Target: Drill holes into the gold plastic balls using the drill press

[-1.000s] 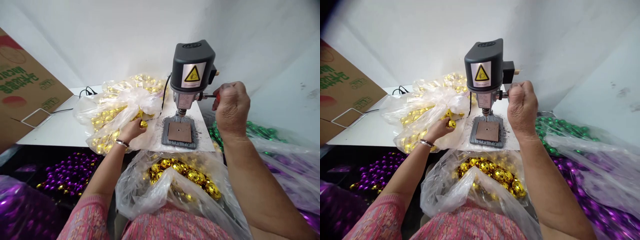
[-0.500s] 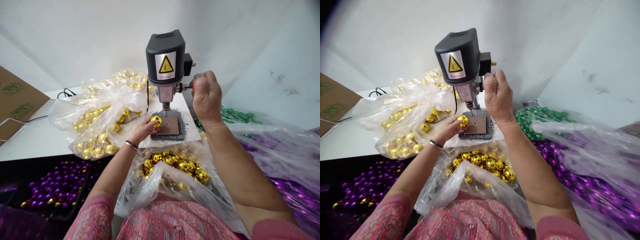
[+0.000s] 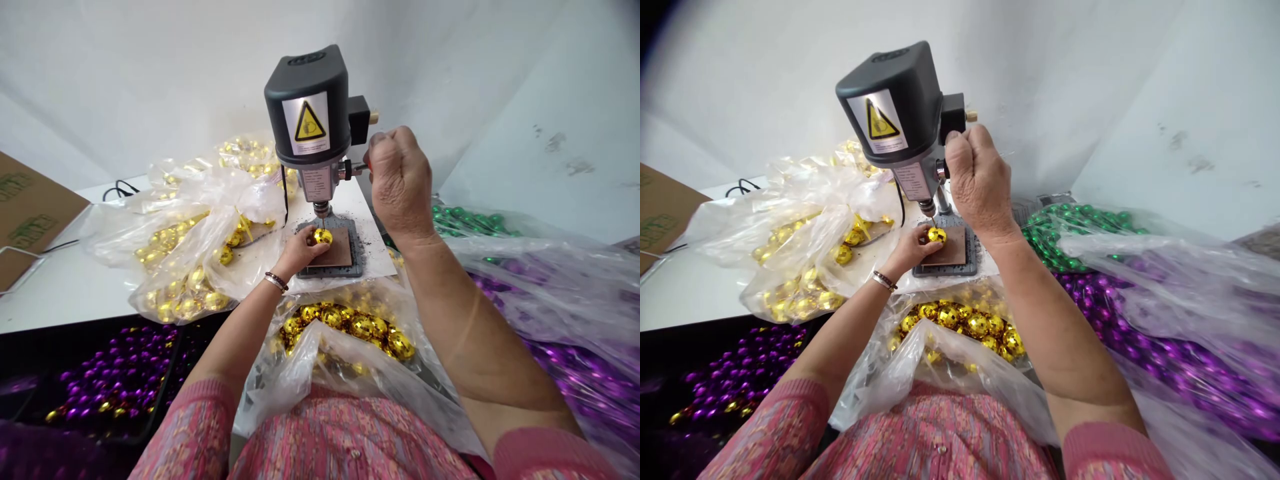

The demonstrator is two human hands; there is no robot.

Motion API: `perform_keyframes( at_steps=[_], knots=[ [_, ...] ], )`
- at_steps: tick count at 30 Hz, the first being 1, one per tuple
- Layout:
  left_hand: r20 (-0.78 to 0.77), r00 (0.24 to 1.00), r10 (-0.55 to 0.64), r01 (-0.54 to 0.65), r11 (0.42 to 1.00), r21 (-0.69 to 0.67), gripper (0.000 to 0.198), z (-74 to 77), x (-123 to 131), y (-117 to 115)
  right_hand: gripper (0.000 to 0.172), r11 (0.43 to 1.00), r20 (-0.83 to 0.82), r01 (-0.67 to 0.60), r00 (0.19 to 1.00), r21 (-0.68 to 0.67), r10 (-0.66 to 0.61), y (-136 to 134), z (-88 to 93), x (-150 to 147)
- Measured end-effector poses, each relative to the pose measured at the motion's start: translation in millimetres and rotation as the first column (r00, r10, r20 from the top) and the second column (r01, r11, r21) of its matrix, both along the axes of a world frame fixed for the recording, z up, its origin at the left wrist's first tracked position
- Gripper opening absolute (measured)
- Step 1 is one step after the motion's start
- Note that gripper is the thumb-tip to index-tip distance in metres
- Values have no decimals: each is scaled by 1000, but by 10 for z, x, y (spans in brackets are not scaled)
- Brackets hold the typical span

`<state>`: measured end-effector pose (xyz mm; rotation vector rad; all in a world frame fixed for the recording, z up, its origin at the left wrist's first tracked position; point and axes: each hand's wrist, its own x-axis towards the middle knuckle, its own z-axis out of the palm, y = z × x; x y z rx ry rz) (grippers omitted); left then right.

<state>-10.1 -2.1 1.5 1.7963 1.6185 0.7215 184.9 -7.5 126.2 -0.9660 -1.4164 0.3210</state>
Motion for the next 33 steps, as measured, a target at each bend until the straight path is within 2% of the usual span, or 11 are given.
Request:
perform_keyframes(
  at_steps=[4, 10, 14, 19, 29, 33],
  knots=[
    [-130, 991, -41, 42, 999, 0, 60, 84, 94, 6, 36, 1000, 7, 13, 1000, -27, -13, -11, 17, -7],
    [-44, 999, 11, -14, 997, -72, 73, 97, 137, -21, 29, 996, 26, 53, 998, -79, -51, -117, 26, -18],
    [23, 1000, 20, -18, 995, -102, 76, 73, 140, -44, 21, 996, 58, 74, 996, -49, -71, -193, -130, 2],
    [36, 999, 17, -14, 998, -68, 75, 23, 128, -26, 19, 992, 131, 120, 984, 34, -124, -227, -351, 6],
    [25, 1000, 6, -4, 998, -65, 75, -26, 107, -16, 23, 971, 183, 156, 965, 180, -188, -190, -598, -3],
    [38, 999, 2, 1, 996, -87, 77, -15, 112, -26, 25, 972, 139, 163, 973, 169, -187, -178, -638, -23]
  ],
)
